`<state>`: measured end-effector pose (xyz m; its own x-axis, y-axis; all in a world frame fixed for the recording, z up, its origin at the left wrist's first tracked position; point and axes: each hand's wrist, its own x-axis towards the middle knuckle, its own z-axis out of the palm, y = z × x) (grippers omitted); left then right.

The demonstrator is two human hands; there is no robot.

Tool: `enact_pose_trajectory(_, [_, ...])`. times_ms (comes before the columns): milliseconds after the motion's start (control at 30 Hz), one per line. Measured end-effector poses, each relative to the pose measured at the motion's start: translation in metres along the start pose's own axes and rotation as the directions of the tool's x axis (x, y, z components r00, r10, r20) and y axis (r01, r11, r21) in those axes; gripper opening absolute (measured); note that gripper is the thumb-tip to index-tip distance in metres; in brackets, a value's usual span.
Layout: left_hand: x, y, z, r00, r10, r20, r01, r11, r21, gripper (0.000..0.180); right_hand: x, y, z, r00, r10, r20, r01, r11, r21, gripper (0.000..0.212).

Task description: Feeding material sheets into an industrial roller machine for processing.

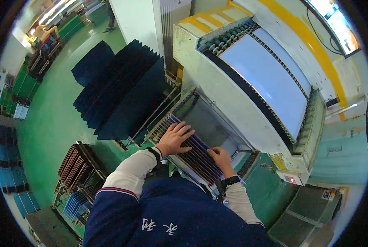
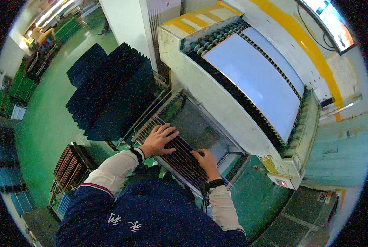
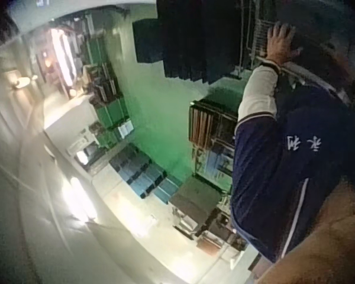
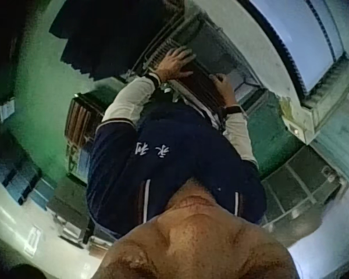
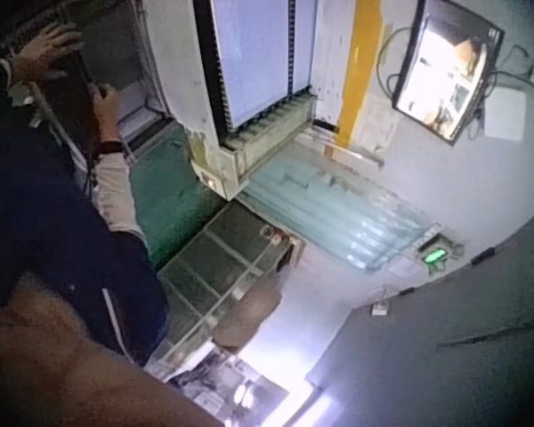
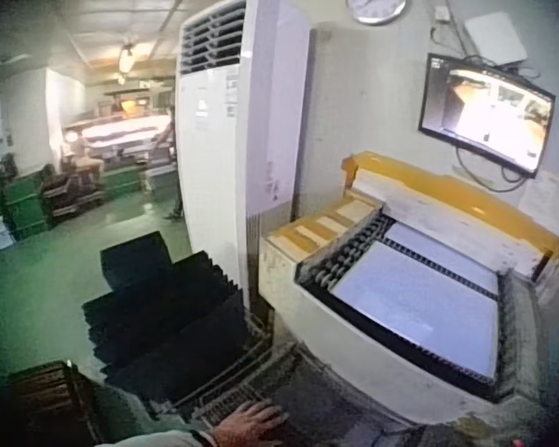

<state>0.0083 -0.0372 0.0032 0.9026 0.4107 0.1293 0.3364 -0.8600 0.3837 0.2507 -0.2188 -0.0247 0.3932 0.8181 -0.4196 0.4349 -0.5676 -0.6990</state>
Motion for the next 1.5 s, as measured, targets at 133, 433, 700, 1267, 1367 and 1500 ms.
enact_pose_trajectory(133, [0.000, 0.000, 0.003, 0.999, 0.023, -0.037, -0.024, 1.000, -0.020, 0.074, 0.010, 0.031, 0.008, 0.998, 0.037, -0.060, -0.037, 0.999, 0.008, 0.057])
enact_pose_trajectory(433, [-0.017, -0.006, 0.008, 0.991, 0.057, -0.117, -0.065, 0.995, -0.069, 0.060, 0.007, 0.026, 0.011, 0.999, -0.033, 0.002, 0.033, 0.984, -0.173, 0.042])
enact_pose_trajectory(700, [-0.024, -0.003, 0.002, 0.985, 0.064, -0.163, -0.077, 0.995, -0.070, 0.052, 0.000, 0.034, 0.024, 0.986, -0.162, -0.047, 0.136, 0.928, -0.346, 0.030])
enact_pose_trajectory(1267, [-0.023, -0.007, 0.008, 0.969, 0.107, -0.222, -0.122, 0.991, -0.056, 0.048, -0.076, -0.096, -0.055, 0.924, -0.357, -0.137, 0.204, 0.763, -0.613, 0.024])
enact_pose_trajectory(1367, [-0.025, -0.007, 0.004, 0.979, 0.105, -0.173, -0.120, 0.989, -0.081, 0.050, -0.101, -0.120, -0.094, 0.915, -0.331, -0.231, 0.134, 0.789, -0.600, 0.030])
enact_pose_trajectory(1500, [-0.020, -0.003, 0.004, 0.976, 0.112, -0.187, -0.130, 0.988, -0.087, 0.050, -0.125, -0.096, -0.147, 0.790, -0.398, -0.467, 0.120, 0.846, -0.519, 0.036])
